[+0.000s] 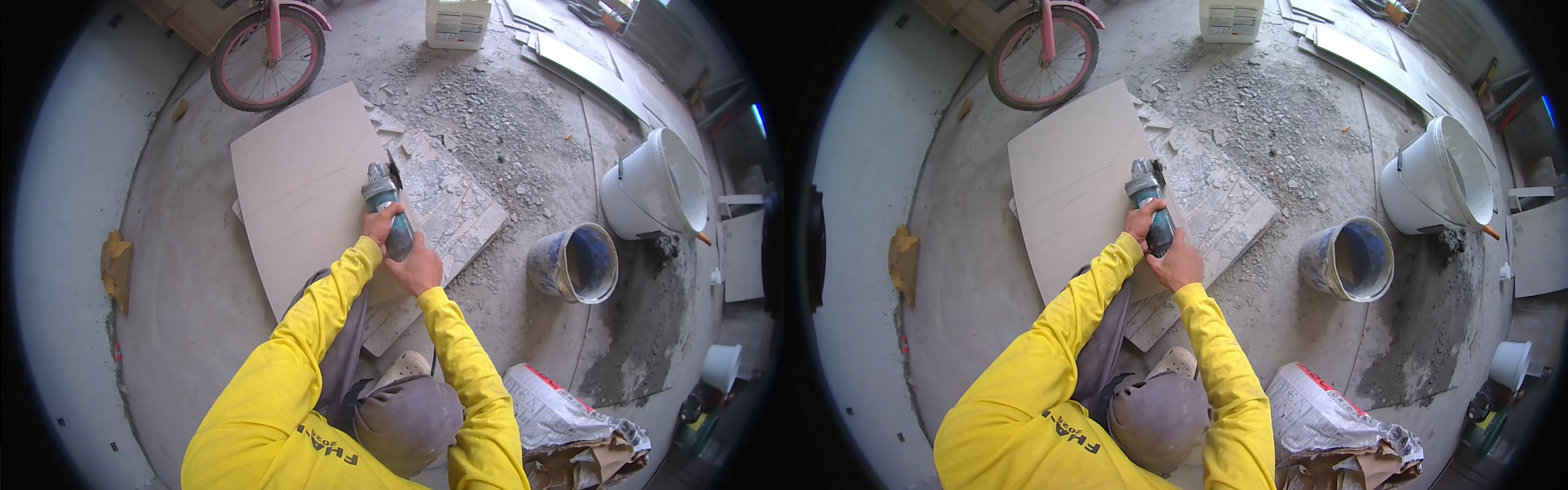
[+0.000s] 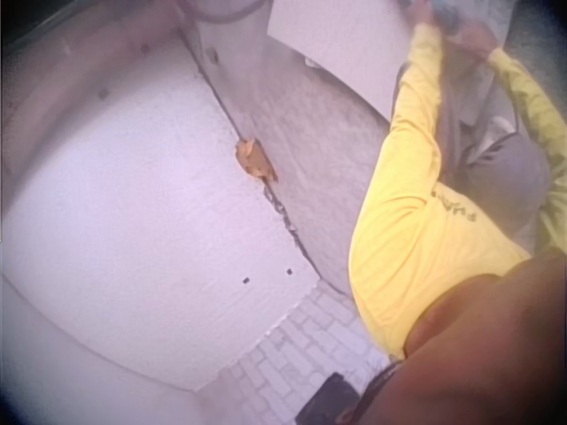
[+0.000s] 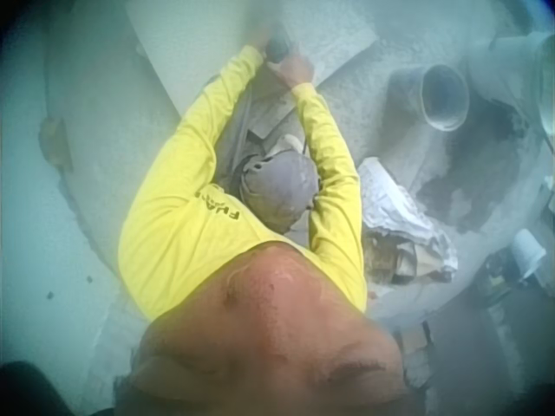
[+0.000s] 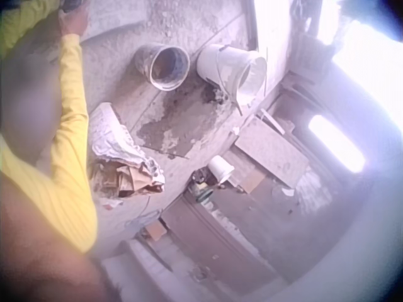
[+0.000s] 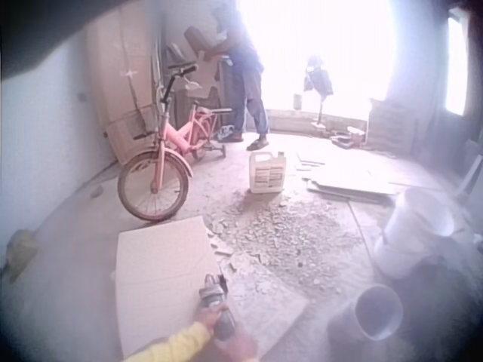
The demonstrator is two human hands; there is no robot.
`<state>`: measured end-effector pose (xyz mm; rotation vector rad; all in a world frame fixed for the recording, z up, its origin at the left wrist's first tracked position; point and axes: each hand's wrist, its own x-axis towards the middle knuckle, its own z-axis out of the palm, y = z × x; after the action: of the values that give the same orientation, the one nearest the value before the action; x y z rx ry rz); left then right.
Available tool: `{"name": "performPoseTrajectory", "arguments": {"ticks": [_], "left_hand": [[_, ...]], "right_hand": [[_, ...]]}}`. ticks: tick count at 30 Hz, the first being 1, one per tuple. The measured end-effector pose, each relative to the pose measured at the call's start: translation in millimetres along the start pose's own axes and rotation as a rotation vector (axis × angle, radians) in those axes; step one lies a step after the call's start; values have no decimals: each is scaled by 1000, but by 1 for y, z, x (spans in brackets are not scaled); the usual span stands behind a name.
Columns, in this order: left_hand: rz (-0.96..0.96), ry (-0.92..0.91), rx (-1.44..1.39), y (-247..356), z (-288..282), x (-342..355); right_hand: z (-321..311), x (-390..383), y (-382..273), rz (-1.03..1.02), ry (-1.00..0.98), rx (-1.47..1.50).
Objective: The person uses an angle grinder to cut a large ceramic tile on the floor, then stands, carries the cut tile through a doorway, and hands it to another worker in an adjacent room.
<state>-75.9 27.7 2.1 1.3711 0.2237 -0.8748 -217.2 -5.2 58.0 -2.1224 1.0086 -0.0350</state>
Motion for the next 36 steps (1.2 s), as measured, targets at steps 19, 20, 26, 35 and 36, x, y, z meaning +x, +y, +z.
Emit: {"name": "performPoseTrajectory", "arguments": {"ticks": [19, 20, 26, 35, 36], "left_hand": [[5, 5, 61, -18, -2, -25], [3, 3, 64, -19, -2, -26], [9, -6, 43, -18, -2, -23], [4, -11, 57, -10, -4, -10], [1, -8, 54, -9, -3, -9]], "right_hand": [[-1, -27, 18, -31, 19, 57], [-1, -27, 18, -23, 16, 56], [-3, -26, 14, 1, -12, 35], [-2, -15, 6, -2, -15, 25], [-1, -13, 6, -6, -12, 24]]}}
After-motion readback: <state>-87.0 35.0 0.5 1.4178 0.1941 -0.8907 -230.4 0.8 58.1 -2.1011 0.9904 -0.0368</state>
